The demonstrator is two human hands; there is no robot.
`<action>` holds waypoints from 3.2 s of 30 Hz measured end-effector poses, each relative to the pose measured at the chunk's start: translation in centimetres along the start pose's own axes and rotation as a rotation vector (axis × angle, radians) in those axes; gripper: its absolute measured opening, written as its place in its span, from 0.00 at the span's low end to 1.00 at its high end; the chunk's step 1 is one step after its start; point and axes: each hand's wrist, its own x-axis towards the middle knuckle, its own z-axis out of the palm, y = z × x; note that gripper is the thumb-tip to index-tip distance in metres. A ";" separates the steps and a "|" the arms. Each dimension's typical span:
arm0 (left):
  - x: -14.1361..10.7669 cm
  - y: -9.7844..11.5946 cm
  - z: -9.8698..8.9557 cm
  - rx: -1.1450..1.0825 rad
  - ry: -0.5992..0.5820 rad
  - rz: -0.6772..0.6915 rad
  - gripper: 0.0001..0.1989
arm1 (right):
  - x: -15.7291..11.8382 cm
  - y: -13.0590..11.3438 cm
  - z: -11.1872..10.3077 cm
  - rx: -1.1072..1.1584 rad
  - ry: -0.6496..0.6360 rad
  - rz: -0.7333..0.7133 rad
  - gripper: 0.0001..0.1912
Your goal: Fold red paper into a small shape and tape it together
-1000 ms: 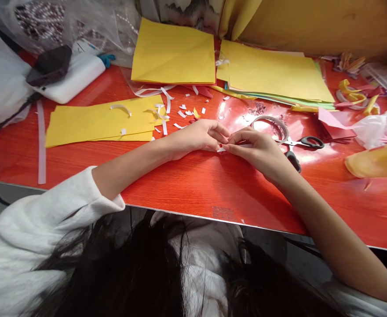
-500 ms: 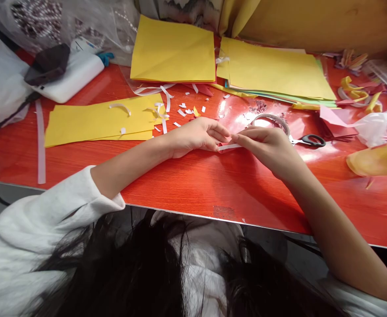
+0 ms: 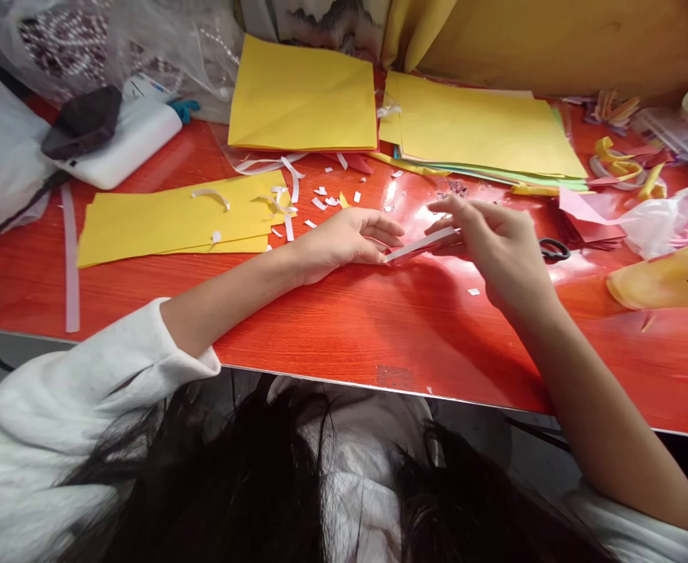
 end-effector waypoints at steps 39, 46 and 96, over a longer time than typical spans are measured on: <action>-0.2 -0.5 1.1 0.174 0.168 0.201 0.06 | 0.1 1.4 1.7 0.304 -0.232 0.086 0.11; -0.2 -0.6 1.1 0.220 0.096 0.187 0.07 | 0.1 1.5 2.0 0.264 -0.213 0.056 0.10; -0.2 -0.6 -0.3 0.864 0.003 0.574 0.05 | 0.3 0.4 1.6 0.058 -0.340 -0.016 0.10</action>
